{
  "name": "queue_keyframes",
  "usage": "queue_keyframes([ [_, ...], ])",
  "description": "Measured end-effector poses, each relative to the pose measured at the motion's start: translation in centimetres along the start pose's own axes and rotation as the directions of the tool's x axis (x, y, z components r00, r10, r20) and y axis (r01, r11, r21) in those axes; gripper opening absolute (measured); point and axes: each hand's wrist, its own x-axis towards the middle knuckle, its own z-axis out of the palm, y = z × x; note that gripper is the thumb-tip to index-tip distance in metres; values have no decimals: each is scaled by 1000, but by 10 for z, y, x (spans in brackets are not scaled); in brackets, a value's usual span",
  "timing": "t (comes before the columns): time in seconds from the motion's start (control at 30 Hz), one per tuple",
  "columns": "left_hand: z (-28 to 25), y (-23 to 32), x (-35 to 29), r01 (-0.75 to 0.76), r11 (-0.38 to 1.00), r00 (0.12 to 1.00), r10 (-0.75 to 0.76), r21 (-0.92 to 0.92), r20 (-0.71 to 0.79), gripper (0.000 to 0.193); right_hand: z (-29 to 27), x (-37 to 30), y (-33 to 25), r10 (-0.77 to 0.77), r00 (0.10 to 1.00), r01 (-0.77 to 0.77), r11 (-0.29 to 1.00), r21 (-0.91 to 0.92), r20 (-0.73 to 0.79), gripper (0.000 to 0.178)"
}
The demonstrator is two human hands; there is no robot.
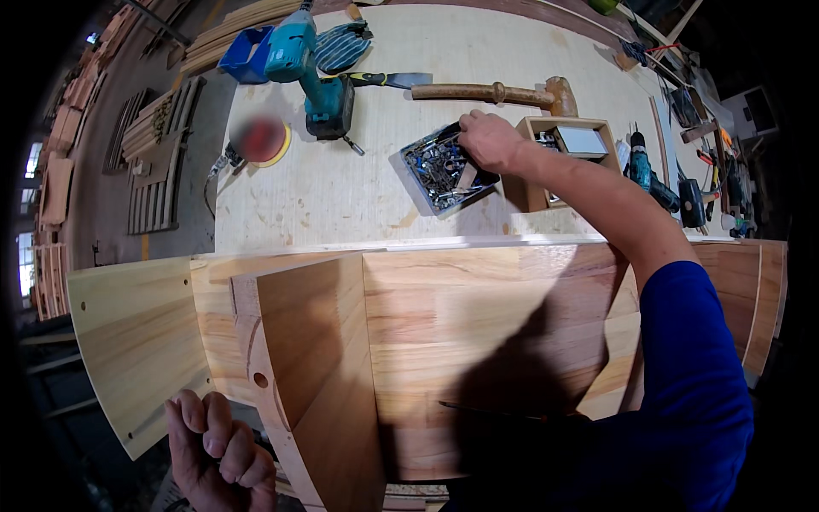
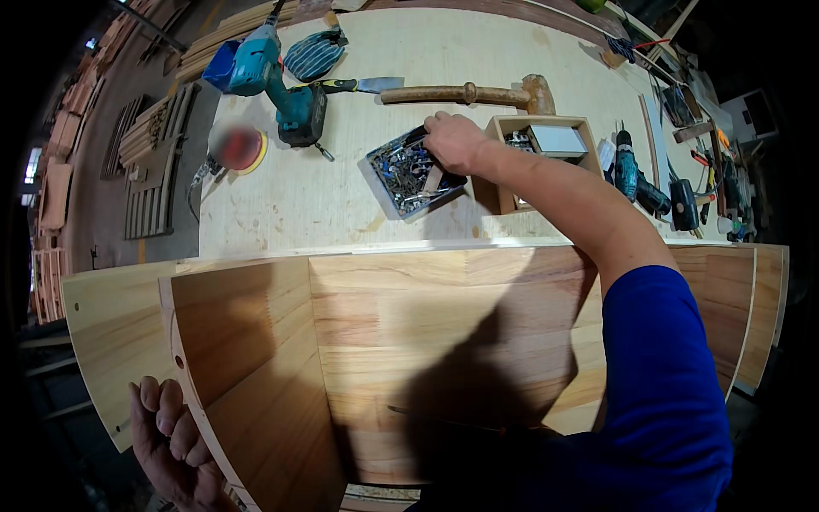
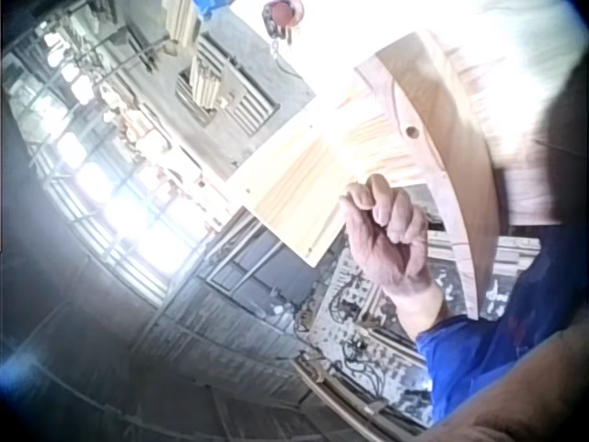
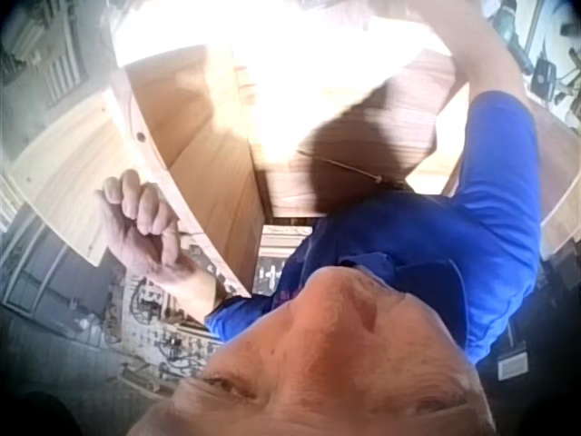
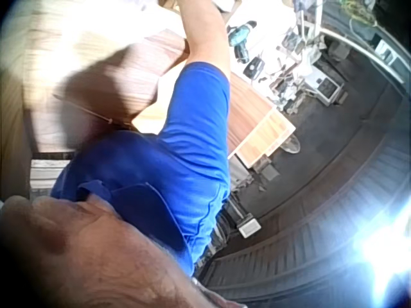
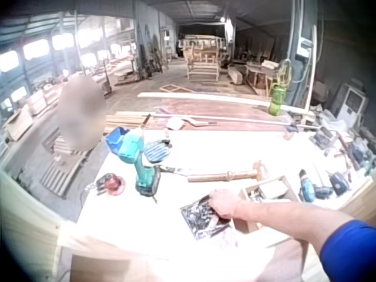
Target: The person assembles a wooden shelf unit by fitting wooden panels together and securing them using a screwdriver and screws.
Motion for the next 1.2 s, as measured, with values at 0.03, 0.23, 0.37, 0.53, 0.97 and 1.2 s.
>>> queue_keyframes([
  [0.03, -1, 0, 0, -1, 1000, 1000, 1, -1, -3, 26, -1, 0, 2, -4, 1000, 5, 999, 32, -11, 15],
  [0.23, -8, -1, 4, -25, 1000, 999, 25, -15, -41, 28, -13, 4, 16, 145, 987, -161, 935, 315, 76, 18],
  [0.37, -19, -4, 9, -39, 998, 998, 37, -42, -43, 32, -14, 8, 7, 64, 998, -69, 960, 270, 28, 20],
  [0.53, -20, -7, 14, -65, 998, 996, 65, 6, -54, 32, -11, 24, -6, 115, 962, -158, 974, 162, 248, 20],
  [0.97, -28, -4, 17, -29, 998, 999, 28, -63, -18, 30, -52, 22, 7, 270, 913, -406, 665, 627, 305, 15],
  [1.2, -32, -10, 19, -58, 998, 997, 58, 6, -40, 30, -21, 35, -13, 107, 961, -206, 894, 398, 257, 24],
])
